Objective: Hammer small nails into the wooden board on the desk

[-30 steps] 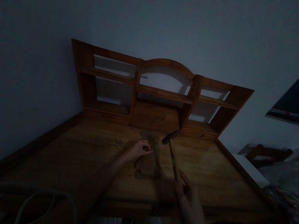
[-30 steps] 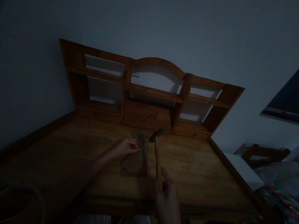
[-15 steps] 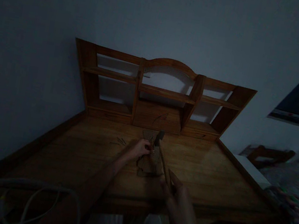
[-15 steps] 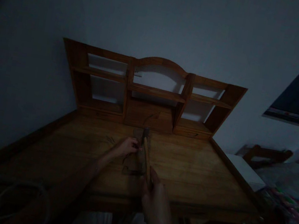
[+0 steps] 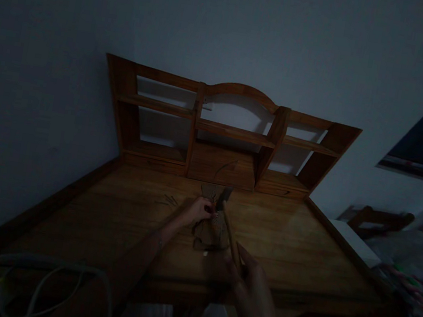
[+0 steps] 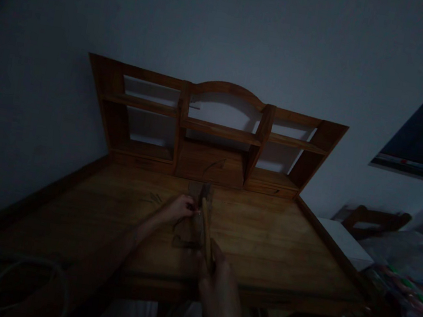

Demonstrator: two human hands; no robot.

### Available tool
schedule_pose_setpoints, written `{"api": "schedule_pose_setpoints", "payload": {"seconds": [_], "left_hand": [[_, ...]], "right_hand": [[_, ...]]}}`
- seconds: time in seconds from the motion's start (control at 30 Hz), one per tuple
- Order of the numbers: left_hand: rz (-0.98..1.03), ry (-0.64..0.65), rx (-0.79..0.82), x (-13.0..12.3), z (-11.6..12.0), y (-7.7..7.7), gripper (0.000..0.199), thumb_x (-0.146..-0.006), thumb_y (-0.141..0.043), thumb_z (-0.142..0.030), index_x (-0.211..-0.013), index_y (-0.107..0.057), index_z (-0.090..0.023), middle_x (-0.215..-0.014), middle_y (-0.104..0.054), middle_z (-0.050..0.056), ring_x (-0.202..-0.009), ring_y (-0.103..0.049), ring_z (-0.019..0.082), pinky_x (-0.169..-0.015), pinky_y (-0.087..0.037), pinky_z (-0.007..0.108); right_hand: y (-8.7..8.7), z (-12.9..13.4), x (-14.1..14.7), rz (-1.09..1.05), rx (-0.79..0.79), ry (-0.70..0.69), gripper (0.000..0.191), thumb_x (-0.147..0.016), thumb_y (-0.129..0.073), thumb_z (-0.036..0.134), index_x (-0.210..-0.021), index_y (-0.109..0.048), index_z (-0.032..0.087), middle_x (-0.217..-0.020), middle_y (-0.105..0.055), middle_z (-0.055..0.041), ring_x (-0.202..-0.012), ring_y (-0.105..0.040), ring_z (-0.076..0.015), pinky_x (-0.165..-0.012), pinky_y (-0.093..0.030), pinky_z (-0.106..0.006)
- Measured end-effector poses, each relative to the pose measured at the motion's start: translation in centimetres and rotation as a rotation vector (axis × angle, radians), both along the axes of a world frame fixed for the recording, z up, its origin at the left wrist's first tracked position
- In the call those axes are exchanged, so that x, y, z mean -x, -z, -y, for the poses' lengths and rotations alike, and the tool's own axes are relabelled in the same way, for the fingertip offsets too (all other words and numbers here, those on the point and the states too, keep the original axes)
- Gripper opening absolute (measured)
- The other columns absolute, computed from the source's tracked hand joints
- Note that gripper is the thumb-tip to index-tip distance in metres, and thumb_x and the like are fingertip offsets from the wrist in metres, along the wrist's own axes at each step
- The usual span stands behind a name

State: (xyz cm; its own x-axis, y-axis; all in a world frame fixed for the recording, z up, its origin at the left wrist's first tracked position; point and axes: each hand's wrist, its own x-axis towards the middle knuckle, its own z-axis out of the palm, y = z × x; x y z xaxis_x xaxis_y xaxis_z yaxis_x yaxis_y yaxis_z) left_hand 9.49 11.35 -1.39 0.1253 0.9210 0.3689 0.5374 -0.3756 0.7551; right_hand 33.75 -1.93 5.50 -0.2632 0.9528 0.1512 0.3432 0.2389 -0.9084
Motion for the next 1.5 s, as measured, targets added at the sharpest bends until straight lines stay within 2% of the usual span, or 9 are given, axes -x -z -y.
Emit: {"api": "schedule_pose_setpoints", "payload": {"seconds": [0.27, 0.43, 0.6, 0.73, 0.83, 1.0, 1.1, 1.23, 1.5], "left_hand": [[-0.043, -0.031, 0.020, 0.4, -0.4, 0.2, 0.023, -0.071, -0.068, -0.034, -0.075, -0.072, -0.012, -0.071, -0.067, 0.004, -0.066, -0.059, 0.014, -0.059, -0.041, 0.021], [-0.032, -0.032, 0.030, 0.2, -0.5, 0.4, 0.021, -0.071, -0.067, -0.032, -0.074, -0.072, -0.012, -0.070, -0.066, 0.003, -0.065, -0.058, 0.013, -0.058, -0.040, 0.020], [-0.053, -0.072, 0.041, 0.1, -0.5, 0.5, 0.020, -0.070, -0.068, -0.033, -0.070, -0.071, -0.013, -0.069, -0.065, 0.001, -0.064, -0.056, 0.013, -0.057, -0.040, 0.020], [-0.038, -0.038, 0.017, 0.1, -0.4, 0.3, 0.020, -0.071, -0.067, -0.033, -0.071, -0.071, -0.013, -0.070, -0.065, 0.003, -0.065, -0.057, 0.013, -0.057, -0.040, 0.021], [-0.014, -0.010, 0.020, 0.2, -0.2, 0.1, 0.021, -0.072, -0.067, -0.033, -0.073, -0.071, -0.013, -0.069, -0.066, 0.003, -0.064, -0.057, 0.013, -0.057, -0.039, 0.020], [0.077, 0.018, 0.100, 0.8, -0.1, -0.1, 0.028, -0.069, -0.070, -0.040, -0.078, -0.072, -0.013, -0.071, -0.068, 0.003, -0.065, -0.058, 0.014, -0.058, -0.040, 0.021], [0.089, -0.025, 0.114, 0.9, 0.1, -0.6, 0.034, -0.066, -0.071, -0.047, -0.077, -0.071, -0.014, -0.071, -0.067, 0.002, -0.066, -0.057, 0.013, -0.057, -0.039, 0.020], [0.146, -0.105, 0.062, 0.5, 0.2, -1.4, 0.041, -0.077, -0.057, -0.054, -0.071, -0.067, -0.014, -0.066, -0.061, 0.000, -0.063, -0.053, 0.012, -0.055, -0.035, 0.020], [0.209, -0.045, 0.119, -0.3, -0.5, -0.9, 0.041, -0.076, -0.058, -0.053, -0.064, -0.059, -0.014, -0.060, -0.049, -0.003, -0.060, -0.045, 0.010, -0.054, -0.031, 0.020]], "right_hand": [[-3.5, 0.3, -0.9, 0.049, 0.021, 0.032, 0.050, -0.084, -0.055, 0.045, -0.127, -0.056, 0.019, -0.078, -0.070, -0.0064, -0.080, -0.066, -0.0276, -0.069, -0.053, -0.034], [-1.4, -0.1, -0.9, -0.019, 0.024, -0.092, 0.045, -0.086, -0.054, 0.041, -0.127, -0.055, 0.021, -0.106, -0.068, -0.0091, -0.107, -0.059, -0.0279, -0.088, -0.048, -0.038], [-0.5, -0.2, -0.2, -0.038, 0.044, -0.091, 0.048, -0.084, -0.056, 0.044, -0.124, -0.058, 0.017, -0.101, -0.069, -0.0106, -0.105, -0.059, -0.0312, -0.086, -0.049, -0.040], [-2.4, 0.2, -0.2, -0.097, 0.075, -0.054, 0.045, -0.084, -0.055, 0.044, -0.121, -0.060, 0.019, -0.075, -0.067, -0.0045, -0.073, -0.065, -0.0235, -0.063, -0.053, -0.028], [-3.2, -0.3, -0.6, -0.176, 0.142, -0.029, 0.044, -0.082, -0.061, 0.044, -0.118, -0.060, 0.018, -0.051, -0.052, 0.0037, -0.044, -0.050, -0.0134, -0.039, -0.040, -0.019], [-0.6, -3.6, -1.8, -0.322, 0.220, -0.027, 0.054, -0.083, -0.059, 0.048, -0.126, -0.053, 0.017, -0.045, -0.036, 0.0100, -0.029, -0.028, -0.0071, -0.024, -0.024, -0.016], [2.0, -6.0, -2.6, -0.344, 0.163, 0.022, 0.055, -0.084, -0.057, 0.050, -0.126, -0.053, 0.016, -0.044, -0.036, 0.0101, -0.029, -0.028, -0.0065, -0.026, -0.025, -0.015], [4.5, -7.9, -3.3, -0.319, 0.170, 0.061, 0.050, -0.084, -0.058, 0.049, -0.121, -0.057, 0.016, -0.042, -0.036, 0.0099, -0.028, -0.029, -0.0066, -0.026, -0.025, -0.015], [5.9, -8.3, -3.5, -0.356, 0.178, 0.116, 0.049, -0.083, -0.059, 0.051, -0.119, -0.058, 0.018, -0.043, -0.038, 0.0097, -0.028, -0.030, -0.0067, -0.024, -0.024, -0.015]]}}
